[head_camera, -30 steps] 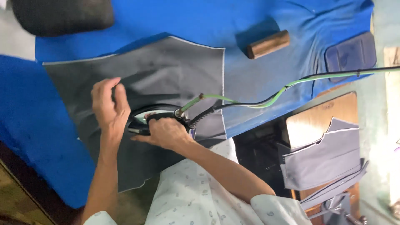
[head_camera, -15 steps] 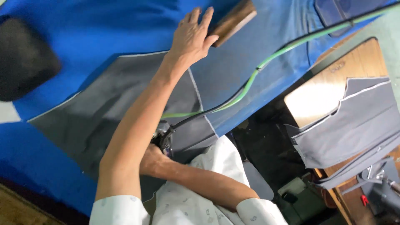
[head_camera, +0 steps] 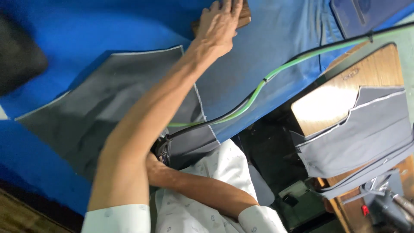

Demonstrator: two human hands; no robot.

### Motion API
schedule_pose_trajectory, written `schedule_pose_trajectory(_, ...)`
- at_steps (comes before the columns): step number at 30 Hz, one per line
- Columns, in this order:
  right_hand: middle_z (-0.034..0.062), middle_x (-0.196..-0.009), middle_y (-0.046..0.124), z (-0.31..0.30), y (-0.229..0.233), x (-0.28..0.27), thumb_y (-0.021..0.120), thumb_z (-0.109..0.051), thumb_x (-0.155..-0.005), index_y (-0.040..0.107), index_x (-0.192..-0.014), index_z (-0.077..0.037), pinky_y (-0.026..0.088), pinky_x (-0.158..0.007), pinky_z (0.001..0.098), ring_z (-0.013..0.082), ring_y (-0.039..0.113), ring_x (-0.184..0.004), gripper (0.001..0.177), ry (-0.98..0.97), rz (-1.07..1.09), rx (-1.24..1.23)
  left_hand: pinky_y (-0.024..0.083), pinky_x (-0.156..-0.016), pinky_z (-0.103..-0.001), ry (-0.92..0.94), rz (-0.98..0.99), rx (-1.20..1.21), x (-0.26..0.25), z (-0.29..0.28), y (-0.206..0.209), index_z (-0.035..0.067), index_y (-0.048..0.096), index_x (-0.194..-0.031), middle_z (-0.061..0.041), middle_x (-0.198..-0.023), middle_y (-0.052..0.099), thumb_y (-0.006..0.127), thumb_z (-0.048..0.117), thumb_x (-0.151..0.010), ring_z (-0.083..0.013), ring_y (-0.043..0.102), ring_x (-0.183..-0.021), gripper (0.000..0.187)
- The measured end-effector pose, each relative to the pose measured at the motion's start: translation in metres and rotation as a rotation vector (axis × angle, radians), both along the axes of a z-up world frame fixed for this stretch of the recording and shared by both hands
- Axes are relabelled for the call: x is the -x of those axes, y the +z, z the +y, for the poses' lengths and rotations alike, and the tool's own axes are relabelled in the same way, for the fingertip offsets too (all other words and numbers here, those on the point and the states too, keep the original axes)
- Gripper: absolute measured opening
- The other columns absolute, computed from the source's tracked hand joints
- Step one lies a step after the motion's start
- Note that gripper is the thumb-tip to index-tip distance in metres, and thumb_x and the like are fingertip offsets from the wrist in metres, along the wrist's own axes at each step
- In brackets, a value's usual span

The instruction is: The person irons a gray garment on a blue-covered table using a steam iron and a wooden pressing block. They smooth the fabric, press seams, and adjust the garment's position while ironing.

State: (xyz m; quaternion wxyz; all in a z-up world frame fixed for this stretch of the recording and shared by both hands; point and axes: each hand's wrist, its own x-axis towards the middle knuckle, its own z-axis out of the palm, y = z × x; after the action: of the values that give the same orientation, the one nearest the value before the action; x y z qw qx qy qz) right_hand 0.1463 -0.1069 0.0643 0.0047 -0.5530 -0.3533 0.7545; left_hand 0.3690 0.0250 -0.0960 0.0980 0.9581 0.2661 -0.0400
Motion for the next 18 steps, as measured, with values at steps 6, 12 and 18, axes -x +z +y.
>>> schedule_pose_trajectory(6, 0.0245, -0.120, 0.068, -0.002, -0.012, 0.049, 0.048, -0.067, -0.087, 0.061, -0.126, 0.000, 0.055, -0.087, 0.0573, 0.0463, 0.066, -0.110, 0.078, 0.413, -0.094, -0.267, 0.052, -0.096, -0.056, 0.112, -0.319, 0.108, 0.217, 0.045, 0.135, 0.013, 0.033, -0.155, -0.021, -0.135, 0.059, 0.089, 0.016, -0.093, -0.0444, 0.059, -0.119, 0.083)
schedule_pose_trajectory(12, 0.0260, -0.081, 0.072, -0.030, -0.061, 0.079, 0.033, -0.078, -0.090, 0.065, -0.097, 0.004, 0.059, -0.062, 0.0553, 0.0435, 0.074, -0.076, 0.088, 0.615, -0.348, -0.729, 0.045, -0.100, -0.056, 0.598, -0.675, -0.095, 0.490, -0.041, 0.146, 0.005, 0.037, -0.165, -0.025, -0.118, 0.051, 0.068, 0.021, -0.110, -0.0483, 0.055, -0.100, 0.065)
schedule_pose_trajectory(18, 0.0273, -0.089, 0.073, -0.016, -0.032, 0.078, 0.031, -0.087, -0.087, 0.068, -0.104, 0.004, 0.059, -0.076, 0.0506, 0.0436, 0.073, -0.086, 0.100, 0.719, -0.471, -0.656, 0.050, -0.079, -0.057, 1.169, -0.371, -0.306, 0.658, -0.190, 0.066, -0.002, 0.041, -0.161, -0.034, -0.112, 0.055, 0.075, 0.027, -0.106, -0.0442, 0.061, -0.084, 0.070)
